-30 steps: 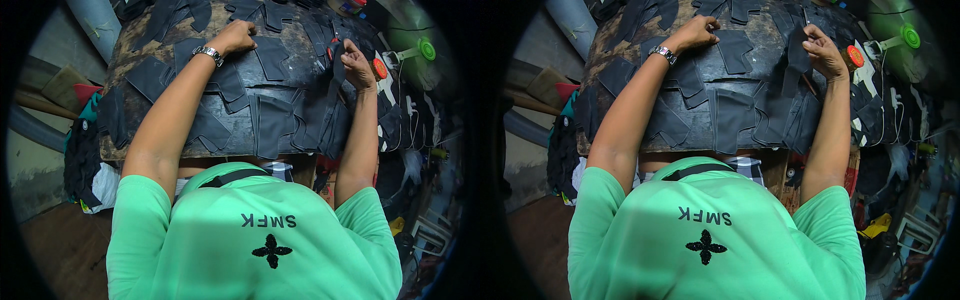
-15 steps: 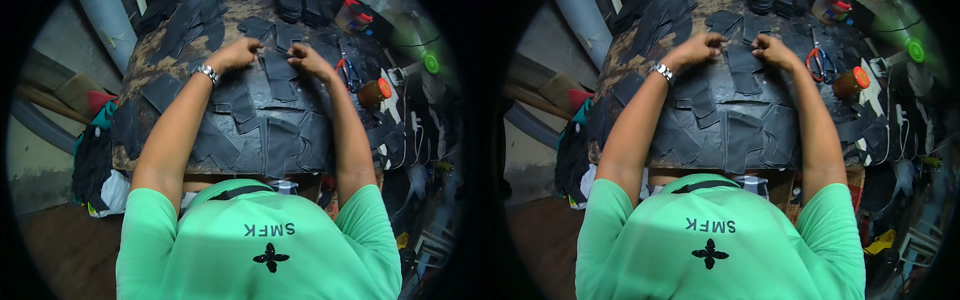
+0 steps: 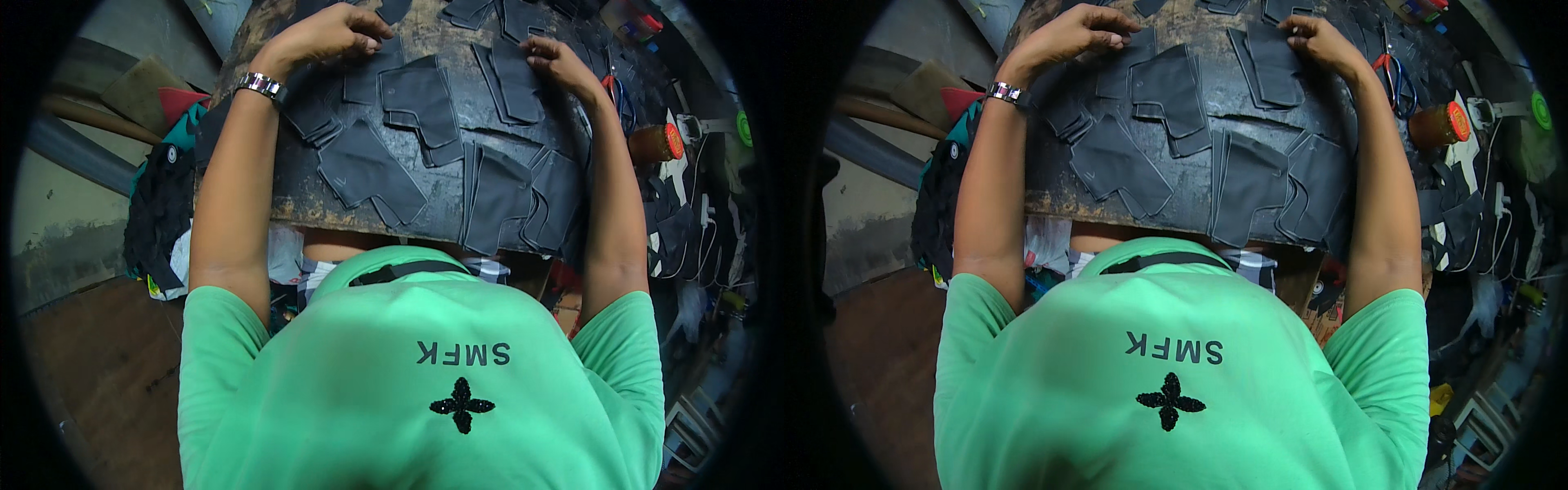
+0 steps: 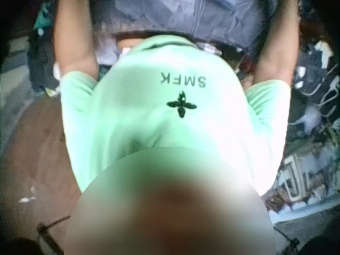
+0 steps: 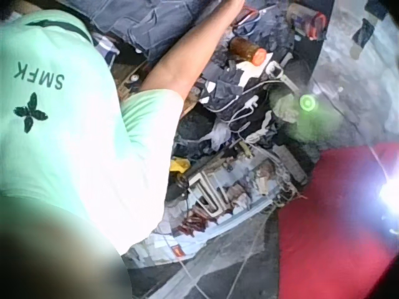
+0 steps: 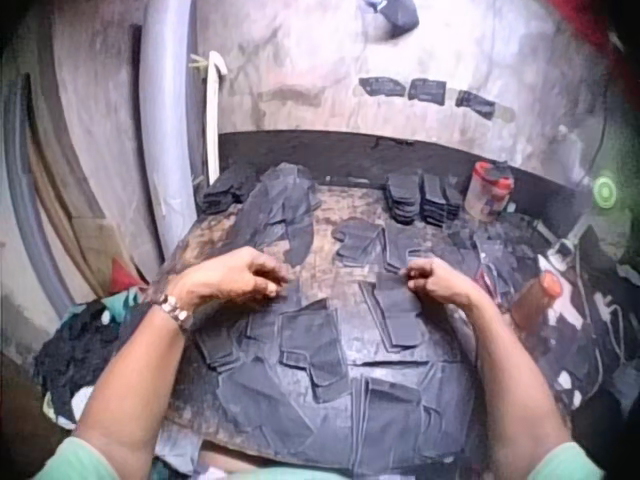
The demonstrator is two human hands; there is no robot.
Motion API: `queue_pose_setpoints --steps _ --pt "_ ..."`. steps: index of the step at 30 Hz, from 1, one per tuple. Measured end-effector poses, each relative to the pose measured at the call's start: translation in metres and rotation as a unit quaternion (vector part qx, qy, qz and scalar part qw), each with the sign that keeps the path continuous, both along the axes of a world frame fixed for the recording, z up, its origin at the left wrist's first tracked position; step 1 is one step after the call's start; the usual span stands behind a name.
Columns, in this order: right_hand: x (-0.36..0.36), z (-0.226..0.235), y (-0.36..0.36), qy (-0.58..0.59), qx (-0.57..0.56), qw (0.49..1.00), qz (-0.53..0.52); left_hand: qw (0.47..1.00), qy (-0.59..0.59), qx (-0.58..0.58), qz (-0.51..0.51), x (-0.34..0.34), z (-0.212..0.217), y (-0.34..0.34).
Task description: The person sorts and stacks black leather pieces on a workbench. They repeatedly pick up individual pieces, align them, and place them into neat piles, occasionally shifting the piles to make space.
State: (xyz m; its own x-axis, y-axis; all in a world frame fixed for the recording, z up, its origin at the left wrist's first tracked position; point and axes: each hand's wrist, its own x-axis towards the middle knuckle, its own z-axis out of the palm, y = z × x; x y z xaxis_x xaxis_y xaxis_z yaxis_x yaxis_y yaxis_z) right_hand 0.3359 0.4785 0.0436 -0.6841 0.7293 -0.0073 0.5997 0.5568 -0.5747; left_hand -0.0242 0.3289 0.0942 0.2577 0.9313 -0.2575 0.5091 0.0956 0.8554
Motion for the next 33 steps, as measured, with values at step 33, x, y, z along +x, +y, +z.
queue_pose_setpoints --steps 33 --pt "-0.072 0.014 -0.134 0.161 -0.308 0.926 -0.147 0.887 0.164 0.411 0.132 0.081 -0.038 -0.094"
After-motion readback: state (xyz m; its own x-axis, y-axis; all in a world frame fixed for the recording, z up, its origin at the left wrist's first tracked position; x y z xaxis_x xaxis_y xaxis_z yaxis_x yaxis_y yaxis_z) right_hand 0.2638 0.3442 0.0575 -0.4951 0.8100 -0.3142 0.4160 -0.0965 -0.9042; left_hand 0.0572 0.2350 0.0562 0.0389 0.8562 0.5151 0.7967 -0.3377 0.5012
